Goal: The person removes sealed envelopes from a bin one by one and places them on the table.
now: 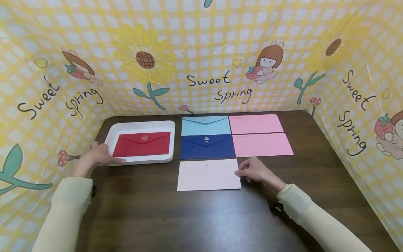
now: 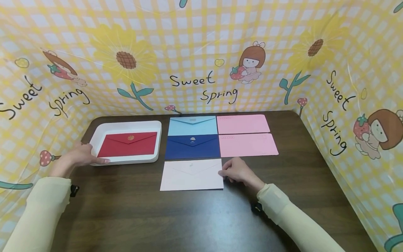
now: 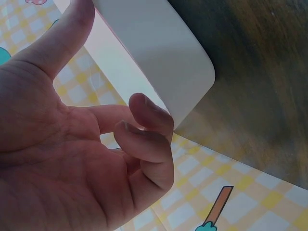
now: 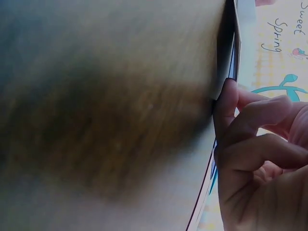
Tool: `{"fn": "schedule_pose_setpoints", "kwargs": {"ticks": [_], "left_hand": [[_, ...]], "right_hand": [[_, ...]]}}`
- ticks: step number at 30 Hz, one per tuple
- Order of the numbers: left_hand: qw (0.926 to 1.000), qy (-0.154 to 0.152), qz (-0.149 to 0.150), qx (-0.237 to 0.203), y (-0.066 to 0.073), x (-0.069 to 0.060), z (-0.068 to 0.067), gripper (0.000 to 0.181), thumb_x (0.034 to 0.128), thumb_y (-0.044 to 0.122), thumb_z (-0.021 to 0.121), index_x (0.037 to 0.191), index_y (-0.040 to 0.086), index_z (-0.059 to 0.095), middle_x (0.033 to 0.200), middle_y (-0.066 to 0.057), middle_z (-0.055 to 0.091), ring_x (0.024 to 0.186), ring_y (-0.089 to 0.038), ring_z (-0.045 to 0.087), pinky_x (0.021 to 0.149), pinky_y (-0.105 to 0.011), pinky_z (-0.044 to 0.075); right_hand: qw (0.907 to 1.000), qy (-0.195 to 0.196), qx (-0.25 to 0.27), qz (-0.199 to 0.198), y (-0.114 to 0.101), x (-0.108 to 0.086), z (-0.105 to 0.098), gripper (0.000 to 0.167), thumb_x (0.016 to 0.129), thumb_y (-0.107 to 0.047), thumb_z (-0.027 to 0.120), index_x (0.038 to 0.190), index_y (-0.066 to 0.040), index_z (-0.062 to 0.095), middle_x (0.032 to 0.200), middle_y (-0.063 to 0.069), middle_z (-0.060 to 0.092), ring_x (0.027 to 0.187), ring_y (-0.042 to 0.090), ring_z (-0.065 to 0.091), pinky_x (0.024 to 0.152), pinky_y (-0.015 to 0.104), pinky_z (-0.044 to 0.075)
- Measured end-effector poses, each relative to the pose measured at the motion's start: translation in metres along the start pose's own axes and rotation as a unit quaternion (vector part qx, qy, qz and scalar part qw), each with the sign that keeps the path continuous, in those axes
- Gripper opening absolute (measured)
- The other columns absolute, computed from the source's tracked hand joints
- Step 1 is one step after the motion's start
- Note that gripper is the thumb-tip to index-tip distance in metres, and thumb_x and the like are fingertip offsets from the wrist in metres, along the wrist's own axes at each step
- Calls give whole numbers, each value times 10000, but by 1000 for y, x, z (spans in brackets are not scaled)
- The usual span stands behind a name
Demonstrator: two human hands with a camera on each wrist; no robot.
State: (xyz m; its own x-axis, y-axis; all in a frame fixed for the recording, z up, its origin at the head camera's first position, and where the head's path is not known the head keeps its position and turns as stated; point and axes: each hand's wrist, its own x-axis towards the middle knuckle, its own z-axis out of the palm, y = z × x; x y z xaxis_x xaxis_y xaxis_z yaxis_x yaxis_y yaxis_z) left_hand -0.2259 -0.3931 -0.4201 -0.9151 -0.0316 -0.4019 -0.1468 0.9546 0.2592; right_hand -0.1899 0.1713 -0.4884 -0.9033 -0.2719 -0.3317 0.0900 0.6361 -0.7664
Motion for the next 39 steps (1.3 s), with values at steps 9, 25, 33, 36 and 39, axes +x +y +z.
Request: {"fn": "schedule_pose_setpoints", "kwargs": {"ticks": [9, 25, 33, 36, 39], "left_hand": [[10000, -30, -2, 55, 1, -1, 0, 987, 826, 507, 863, 1209, -305, 452, 1157, -437, 315, 1090, -560, 368, 914, -664, 461], [9999, -85, -36, 68, 4, -4, -3, 976, 841, 489, 858, 1216, -309, 438, 1167, -447, 306, 1090, -565, 368, 920, -670, 456], [9999, -92, -12, 66, 3, -4, -2, 975, 844, 483, 859, 1216, -314, 439, 1169, -456, 317, 1098, -566, 358, 927, -676, 454], [9999, -76, -16, 82, 3, -4, -3, 982, 843, 485, 859, 1218, -316, 434, 1169, -459, 322, 1099, -565, 358, 927, -675, 456], [9999, -67, -37, 81, 4, -4, -3, 982, 842, 483, 860, 1220, -316, 432, 1167, -453, 316, 1100, -565, 357, 925, -671, 457]], "right_hand": [[9998, 4, -32, 189, -3, 3, -2, 161, 951, -196, 791, 844, -76, 792, 636, 50, 643, 454, 135, 476, 461, 258, 367], [9992, -14, -187, 355, -6, 6, -4, 166, 949, -215, 796, 854, -79, 798, 679, 56, 672, 502, 157, 466, 510, 271, 393], [9991, -70, -280, 318, -5, 7, -5, 197, 954, -227, 791, 817, -86, 791, 690, 46, 687, 545, 168, 482, 527, 274, 398], [9990, -38, -328, 290, -5, 8, -4, 206, 956, -221, 788, 801, -86, 785, 682, 43, 685, 559, 175, 487, 532, 280, 396], [9990, -13, -353, 275, -6, 8, -4, 212, 959, -215, 785, 792, -84, 781, 675, 43, 681, 562, 174, 486, 530, 280, 394]]}}
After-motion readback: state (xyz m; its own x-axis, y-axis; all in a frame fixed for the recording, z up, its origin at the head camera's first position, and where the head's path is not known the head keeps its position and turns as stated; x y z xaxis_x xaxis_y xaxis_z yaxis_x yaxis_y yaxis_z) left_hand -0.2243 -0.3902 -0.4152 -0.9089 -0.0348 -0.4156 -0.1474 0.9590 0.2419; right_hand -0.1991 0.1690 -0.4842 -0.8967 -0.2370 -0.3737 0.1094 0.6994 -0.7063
